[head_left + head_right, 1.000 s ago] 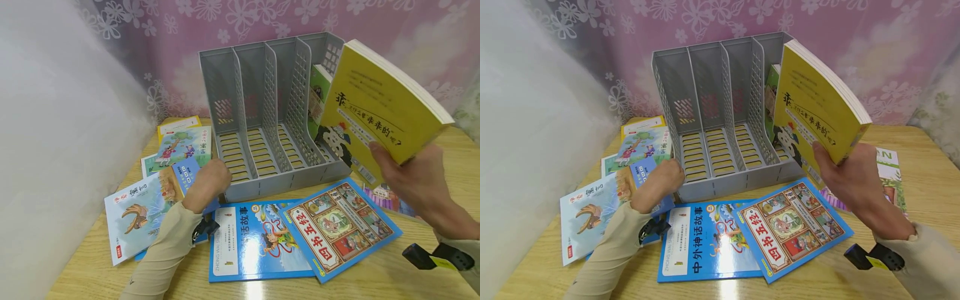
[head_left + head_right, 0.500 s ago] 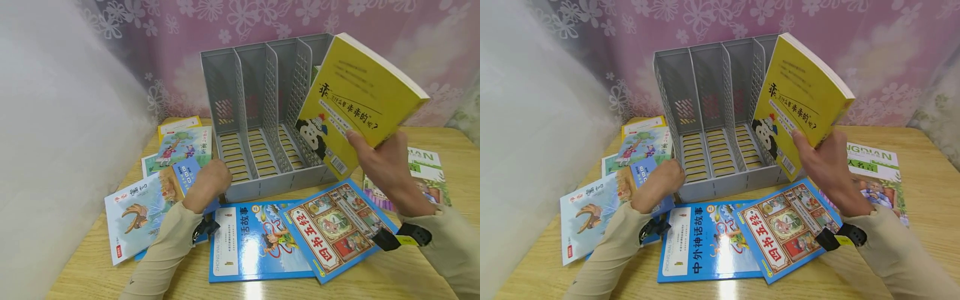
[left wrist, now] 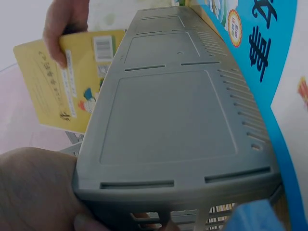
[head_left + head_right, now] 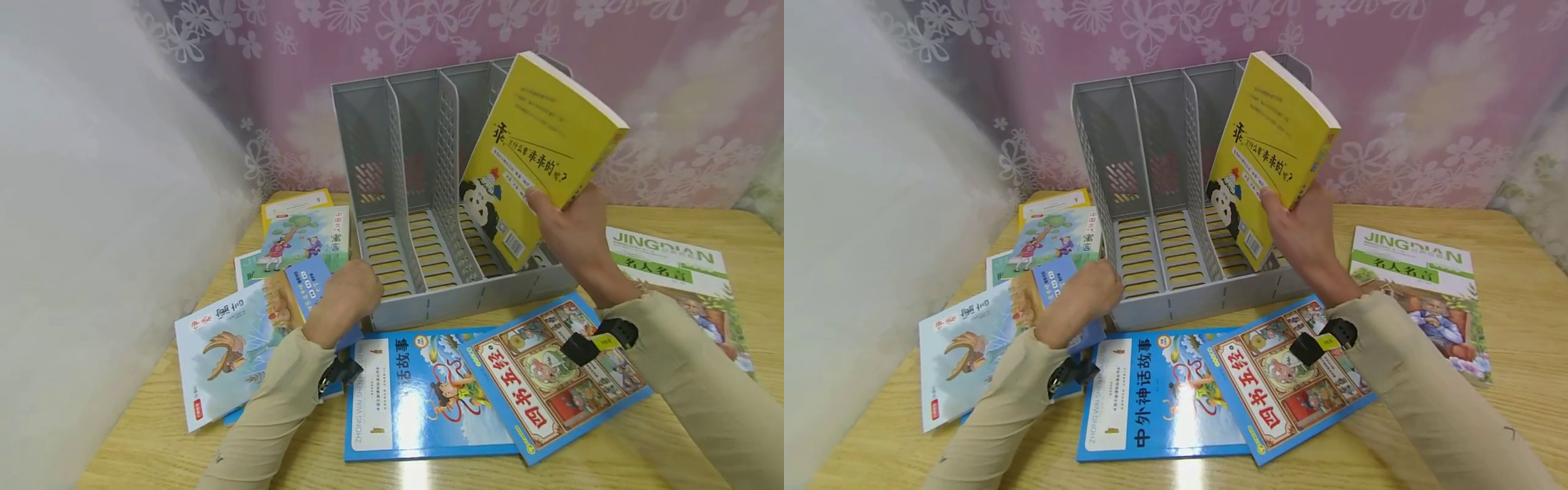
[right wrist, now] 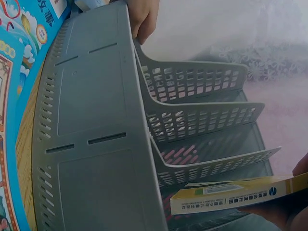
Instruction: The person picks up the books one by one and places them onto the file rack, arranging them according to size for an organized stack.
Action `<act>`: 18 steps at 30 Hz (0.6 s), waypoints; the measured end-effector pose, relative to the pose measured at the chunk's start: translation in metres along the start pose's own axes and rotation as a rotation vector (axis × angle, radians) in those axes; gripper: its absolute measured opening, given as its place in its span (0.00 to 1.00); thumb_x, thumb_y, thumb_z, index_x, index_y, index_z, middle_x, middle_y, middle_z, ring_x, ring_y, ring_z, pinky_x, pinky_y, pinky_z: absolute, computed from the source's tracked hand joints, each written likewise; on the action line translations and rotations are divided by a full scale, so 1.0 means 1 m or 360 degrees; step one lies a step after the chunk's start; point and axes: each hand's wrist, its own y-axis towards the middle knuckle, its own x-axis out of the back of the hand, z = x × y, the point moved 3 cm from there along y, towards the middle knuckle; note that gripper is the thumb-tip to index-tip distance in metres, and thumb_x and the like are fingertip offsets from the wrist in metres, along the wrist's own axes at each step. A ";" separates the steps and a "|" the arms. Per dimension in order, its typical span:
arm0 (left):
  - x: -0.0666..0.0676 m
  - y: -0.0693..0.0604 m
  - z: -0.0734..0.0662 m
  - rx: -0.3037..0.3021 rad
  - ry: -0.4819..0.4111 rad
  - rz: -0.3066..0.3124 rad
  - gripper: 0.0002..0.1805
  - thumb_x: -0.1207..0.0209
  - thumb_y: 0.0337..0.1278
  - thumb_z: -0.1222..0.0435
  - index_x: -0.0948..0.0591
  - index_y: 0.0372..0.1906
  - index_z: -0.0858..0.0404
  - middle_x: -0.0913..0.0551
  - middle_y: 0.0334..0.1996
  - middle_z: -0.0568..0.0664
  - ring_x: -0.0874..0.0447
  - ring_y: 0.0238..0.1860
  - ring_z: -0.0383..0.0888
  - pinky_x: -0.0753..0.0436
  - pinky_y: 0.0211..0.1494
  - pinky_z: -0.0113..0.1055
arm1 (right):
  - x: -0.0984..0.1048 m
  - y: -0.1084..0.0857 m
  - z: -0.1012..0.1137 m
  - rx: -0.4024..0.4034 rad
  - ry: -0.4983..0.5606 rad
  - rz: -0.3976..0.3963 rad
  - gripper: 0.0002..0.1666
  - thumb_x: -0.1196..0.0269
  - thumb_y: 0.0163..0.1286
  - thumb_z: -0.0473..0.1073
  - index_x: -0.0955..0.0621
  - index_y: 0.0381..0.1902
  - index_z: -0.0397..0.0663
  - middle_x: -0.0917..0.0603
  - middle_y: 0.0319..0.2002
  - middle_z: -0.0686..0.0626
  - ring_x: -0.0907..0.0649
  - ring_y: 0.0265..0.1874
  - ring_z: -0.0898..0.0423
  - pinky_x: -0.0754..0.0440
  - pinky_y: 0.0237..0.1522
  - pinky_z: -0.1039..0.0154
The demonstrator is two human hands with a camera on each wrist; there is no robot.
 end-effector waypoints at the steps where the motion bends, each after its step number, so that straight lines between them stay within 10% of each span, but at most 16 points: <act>1: 0.000 0.000 0.000 0.0001 -0.0007 0.0001 0.13 0.54 0.67 0.66 0.27 0.25 0.65 0.27 0.24 0.54 0.27 0.18 0.44 0.27 0.18 0.34 | -0.002 0.002 -0.002 -0.0014 0.0000 0.0008 0.25 0.43 0.71 0.39 0.30 0.65 0.52 0.21 0.59 0.43 0.18 0.53 0.46 0.17 0.42 0.62; 18: -0.001 0.002 0.000 -0.0003 0.0027 0.0012 0.11 0.54 0.67 0.67 0.27 0.31 0.69 0.26 0.27 0.56 0.27 0.20 0.45 0.26 0.18 0.35 | -0.040 0.022 -0.032 -0.0119 -0.0107 -0.0009 0.22 0.47 0.71 0.39 0.27 0.62 0.39 0.20 0.54 0.36 0.16 0.47 0.39 0.17 0.42 0.46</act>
